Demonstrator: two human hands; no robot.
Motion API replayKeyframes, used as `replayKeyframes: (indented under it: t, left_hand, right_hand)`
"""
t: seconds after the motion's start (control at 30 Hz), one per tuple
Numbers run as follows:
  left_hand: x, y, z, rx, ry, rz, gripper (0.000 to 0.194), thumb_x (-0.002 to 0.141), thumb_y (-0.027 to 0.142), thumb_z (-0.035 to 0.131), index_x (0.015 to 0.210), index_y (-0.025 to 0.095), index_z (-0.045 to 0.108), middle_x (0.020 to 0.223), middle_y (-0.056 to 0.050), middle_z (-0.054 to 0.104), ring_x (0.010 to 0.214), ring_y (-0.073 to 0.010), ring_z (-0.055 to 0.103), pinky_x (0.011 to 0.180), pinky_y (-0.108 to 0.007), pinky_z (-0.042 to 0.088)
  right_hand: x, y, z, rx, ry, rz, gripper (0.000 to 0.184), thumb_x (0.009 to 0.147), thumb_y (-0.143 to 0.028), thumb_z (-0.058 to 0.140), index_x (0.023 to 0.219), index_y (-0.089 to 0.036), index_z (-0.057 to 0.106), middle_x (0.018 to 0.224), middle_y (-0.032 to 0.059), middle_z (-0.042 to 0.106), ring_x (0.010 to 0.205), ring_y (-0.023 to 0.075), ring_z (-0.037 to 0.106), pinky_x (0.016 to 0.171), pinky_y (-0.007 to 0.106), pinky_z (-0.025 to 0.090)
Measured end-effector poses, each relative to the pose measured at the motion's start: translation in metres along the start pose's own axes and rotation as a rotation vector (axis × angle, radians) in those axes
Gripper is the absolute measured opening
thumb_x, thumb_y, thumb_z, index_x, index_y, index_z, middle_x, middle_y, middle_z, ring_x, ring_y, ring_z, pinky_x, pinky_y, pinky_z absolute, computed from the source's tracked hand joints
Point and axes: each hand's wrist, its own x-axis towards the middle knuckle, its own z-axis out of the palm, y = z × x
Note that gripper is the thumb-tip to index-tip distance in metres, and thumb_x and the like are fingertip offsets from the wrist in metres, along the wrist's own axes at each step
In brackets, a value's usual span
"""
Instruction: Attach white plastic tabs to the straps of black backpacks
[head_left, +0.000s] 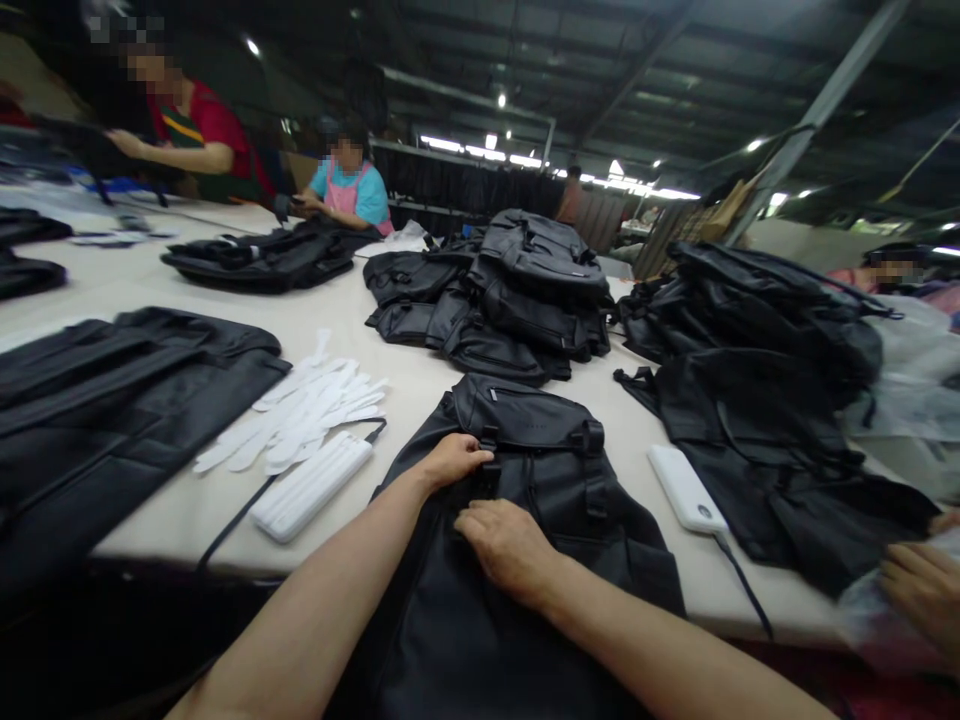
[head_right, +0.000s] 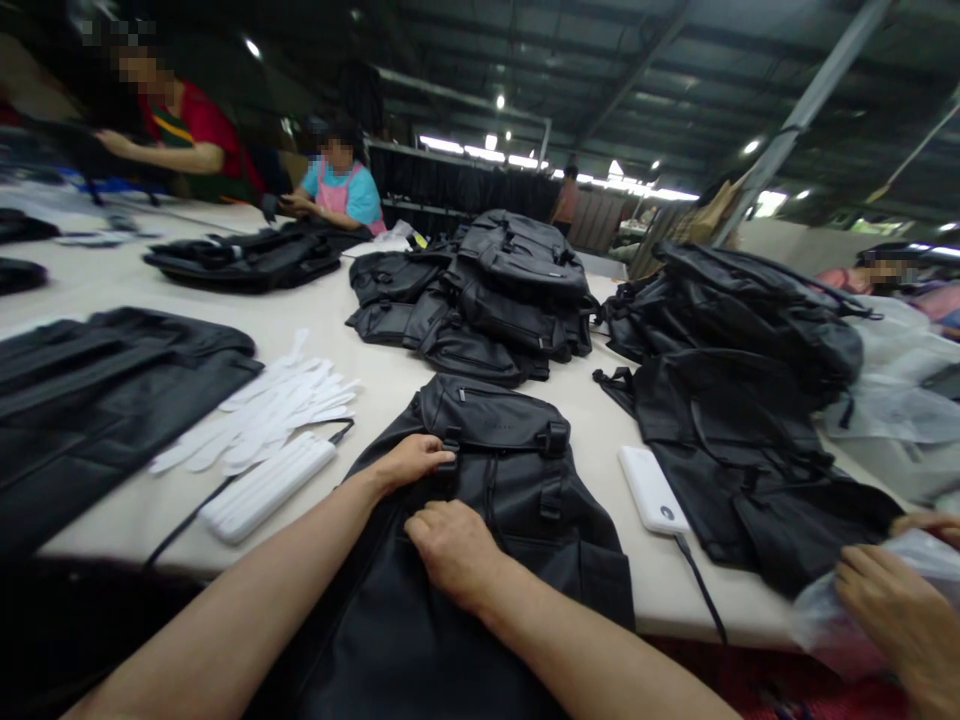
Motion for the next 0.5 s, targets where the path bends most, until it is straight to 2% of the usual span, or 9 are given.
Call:
replayKeyframes:
  t: [0.07,0.2,0.3,0.4,0.47,0.5]
  left_hand:
    - [0.001,-0.002,0.0,0.007,0.002,0.007,0.03,0.064,0.042,0.06,0.053,0.016,0.051,0.046,0.005,0.045,0.047,-0.0094,0.038,0.048,-0.023,0.027]
    - [0.005,-0.005,-0.002,0.018,-0.022,0.002,0.032,0.064,0.045,0.059,0.054,0.015,0.053,0.047,0.004,0.046,0.047,-0.01,0.04,0.048,-0.023,0.029]
    - [0.006,-0.002,-0.001,0.043,-0.023,0.005,0.035,0.064,0.049,0.058,0.054,0.016,0.053,0.048,0.003,0.048,0.049,-0.0109,0.043,0.05,-0.023,0.031]
    - [0.0,0.0,0.002,0.097,0.03,0.02,0.037,0.065,0.052,0.056,0.055,0.017,0.052,0.049,0.004,0.047,0.05,-0.0118,0.044,0.051,-0.023,0.032]
    - [-0.008,0.002,0.003,0.141,0.089,0.033,0.036,0.067,0.052,0.054,0.059,0.017,0.055,0.052,0.003,0.05,0.054,-0.0136,0.047,0.054,-0.024,0.034]
    - [-0.012,0.002,0.003,0.161,0.13,0.033,0.034,0.069,0.051,0.053,0.064,0.018,0.057,0.057,0.001,0.053,0.058,-0.0152,0.05,0.057,-0.024,0.035]
  right_hand:
    - [-0.009,-0.016,0.007,0.125,0.079,0.055,0.023,0.084,-0.014,0.043,0.102,-0.017,0.057,0.091,0.0054,0.065,0.086,0.0152,0.059,0.077,0.026,0.046]
    - [-0.032,-0.057,0.011,0.314,0.105,-0.214,0.014,0.082,-0.024,0.046,0.087,-0.022,0.06,0.081,-0.0019,0.068,0.078,0.0119,0.062,0.065,0.02,0.047]
    - [-0.042,-0.073,0.001,0.346,0.118,-0.213,0.03,0.088,-0.025,0.03,0.085,-0.026,0.06,0.088,-0.0075,0.067,0.085,0.0095,0.061,0.065,0.022,0.045]
    - [-0.048,-0.066,-0.022,0.345,0.162,-0.13,0.022,0.087,-0.029,0.038,0.091,-0.027,0.06,0.098,-0.0057,0.066,0.094,0.0124,0.059,0.069,0.025,0.045]
    - [-0.055,-0.042,-0.041,0.34,0.21,-0.026,0.021,0.081,-0.03,0.05,0.1,-0.025,0.059,0.104,0.0003,0.064,0.098,0.0156,0.058,0.076,0.027,0.045]
    - [-0.06,-0.025,-0.05,0.328,0.262,0.087,0.026,0.081,-0.03,0.051,0.105,-0.023,0.057,0.106,0.0033,0.063,0.099,0.0163,0.057,0.08,0.028,0.044]
